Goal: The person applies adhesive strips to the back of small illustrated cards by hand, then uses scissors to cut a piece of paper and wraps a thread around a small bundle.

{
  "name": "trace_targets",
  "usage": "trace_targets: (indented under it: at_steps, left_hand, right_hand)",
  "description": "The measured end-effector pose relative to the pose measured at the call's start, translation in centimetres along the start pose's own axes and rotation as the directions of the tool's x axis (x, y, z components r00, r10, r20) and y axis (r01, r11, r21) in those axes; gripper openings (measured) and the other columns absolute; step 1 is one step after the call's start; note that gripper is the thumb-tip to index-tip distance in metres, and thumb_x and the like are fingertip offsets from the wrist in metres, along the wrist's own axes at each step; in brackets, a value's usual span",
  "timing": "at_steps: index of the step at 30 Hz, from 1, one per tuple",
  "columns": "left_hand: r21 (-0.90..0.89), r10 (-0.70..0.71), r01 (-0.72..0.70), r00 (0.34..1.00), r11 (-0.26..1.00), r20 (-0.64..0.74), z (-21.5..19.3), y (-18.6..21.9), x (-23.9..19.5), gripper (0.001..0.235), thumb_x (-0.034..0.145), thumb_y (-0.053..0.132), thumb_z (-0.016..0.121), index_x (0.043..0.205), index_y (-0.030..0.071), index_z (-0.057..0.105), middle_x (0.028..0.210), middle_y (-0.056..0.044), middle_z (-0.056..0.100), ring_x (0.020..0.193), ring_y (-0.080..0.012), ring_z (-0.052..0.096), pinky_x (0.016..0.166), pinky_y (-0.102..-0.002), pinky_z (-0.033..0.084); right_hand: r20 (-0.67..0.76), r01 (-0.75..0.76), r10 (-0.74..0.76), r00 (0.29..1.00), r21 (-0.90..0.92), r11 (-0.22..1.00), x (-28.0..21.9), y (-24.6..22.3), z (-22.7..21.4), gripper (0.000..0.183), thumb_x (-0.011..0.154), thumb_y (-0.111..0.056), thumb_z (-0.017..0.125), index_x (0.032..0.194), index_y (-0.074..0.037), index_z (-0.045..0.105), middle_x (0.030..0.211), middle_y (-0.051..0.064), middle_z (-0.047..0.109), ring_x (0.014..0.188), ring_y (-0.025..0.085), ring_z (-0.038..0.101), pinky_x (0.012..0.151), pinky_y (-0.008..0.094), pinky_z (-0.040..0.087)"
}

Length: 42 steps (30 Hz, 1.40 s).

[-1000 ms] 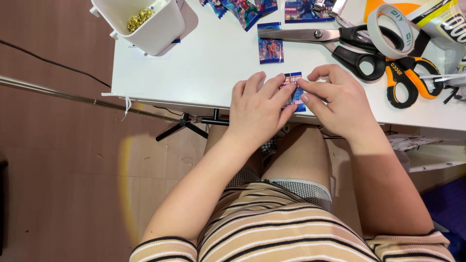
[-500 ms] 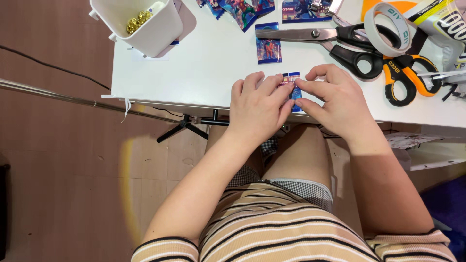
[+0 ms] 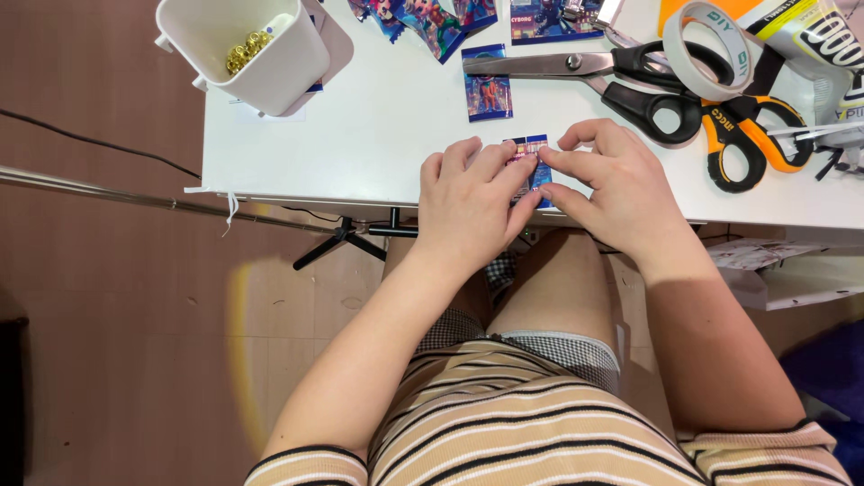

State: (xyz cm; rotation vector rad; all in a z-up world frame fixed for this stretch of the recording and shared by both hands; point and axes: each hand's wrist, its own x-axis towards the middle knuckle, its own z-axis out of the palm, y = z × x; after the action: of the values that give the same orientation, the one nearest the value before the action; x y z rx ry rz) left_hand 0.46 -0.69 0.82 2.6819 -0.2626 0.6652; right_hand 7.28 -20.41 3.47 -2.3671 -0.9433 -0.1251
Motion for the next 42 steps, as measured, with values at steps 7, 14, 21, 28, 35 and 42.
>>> trace_targets:
  at_steps: [7, 14, 21, 28, 35, 42]
  left_hand:
    - [0.009, 0.006, -0.006, 1.0, 1.0, -0.014, 0.2, 0.0, -0.1, 0.033, 0.092, 0.047, 0.066, 0.118, 0.027, 0.07, 0.119, 0.0, 0.065, 0.119, -0.0339, 0.059, 0.092, -0.051, 0.045]
    - [0.028, 0.028, -0.028, 0.999, 0.999, -0.03, 0.3, 0.1, -0.1, 0.032, 0.092, 0.047, 0.064, 0.116, 0.026, 0.069, 0.119, -0.002, 0.064, 0.118, -0.0349, 0.06, 0.09, -0.05, 0.045]
    - [0.02, 0.047, -0.047, 0.999, 0.999, -0.016, 0.6, -0.1, -0.1, 0.032, 0.091, 0.045, 0.066, 0.114, 0.024, 0.069, 0.119, -0.004, 0.063, 0.117, -0.0379, 0.061, 0.089, -0.051, 0.045]
    - [0.011, 0.047, -0.047, 0.999, 0.999, -0.008, 0.3, -0.2, 0.0, 0.032, 0.091, 0.044, 0.066, 0.115, 0.024, 0.068, 0.12, -0.005, 0.062, 0.117, -0.0392, 0.061, 0.09, -0.052, 0.044]
    - [0.0, 0.044, -0.044, 0.999, 0.999, -0.015, 0.5, -0.1, -0.2, 0.033, 0.089, 0.044, 0.067, 0.115, 0.024, 0.068, 0.12, -0.005, 0.063, 0.116, -0.0398, 0.062, 0.091, -0.053, 0.044]
    - [0.015, 0.043, -0.043, 0.999, 0.999, -0.026, 0.4, 0.1, -0.2, 0.034, 0.087, 0.044, 0.07, 0.114, 0.023, 0.069, 0.118, -0.005, 0.063, 0.115, -0.0391, 0.062, 0.091, -0.053, 0.044]
  right_hand:
    - [0.004, -0.012, 0.012, 1.0, 0.013, 1.0, 0.1, 0.0, 0.0, 0.04, 0.083, -0.014, 0.086, 0.122, -0.017, 0.079, 0.109, 0.007, 0.061, 0.076, 0.025, 0.059, 0.086, 0.046, 0.052]
    - [0.018, -0.048, 0.047, 0.999, 0.02, 0.999, 0.3, -0.1, -0.1, 0.031, 0.088, -0.015, 0.083, 0.118, -0.018, 0.079, 0.111, 0.007, 0.062, 0.083, 0.028, 0.062, 0.085, 0.046, 0.052]
    - [0.044, -0.348, 0.345, 0.937, 0.07, 0.935, 1.2, -0.8, 0.0, 0.015, 0.088, -0.014, 0.079, 0.102, -0.018, 0.077, 0.107, -0.002, 0.065, 0.081, 0.016, 0.058, 0.077, 0.033, 0.048]
    - [0.045, -0.442, 0.445, 0.895, -0.055, 0.895, 3.3, -0.5, 0.1, 0.005, 0.089, -0.023, 0.078, 0.093, -0.024, 0.074, 0.1, -0.006, 0.064, 0.094, 0.018, 0.066, 0.08, 0.036, 0.048]
    - [0.023, -0.532, 0.536, 0.844, -0.1, 0.841, 4.5, -1.3, 0.0, 0.01, 0.091, -0.024, 0.076, 0.09, -0.015, 0.073, 0.091, 0.002, 0.063, 0.086, 0.026, 0.065, 0.078, 0.041, 0.048]
    - [0.03, -0.544, 0.554, 0.832, -0.145, 0.826, 4.3, -1.4, 0.1, 0.016, 0.096, -0.029, 0.074, 0.089, -0.015, 0.07, 0.091, 0.003, 0.061, 0.093, 0.03, 0.067, 0.08, 0.043, 0.05]
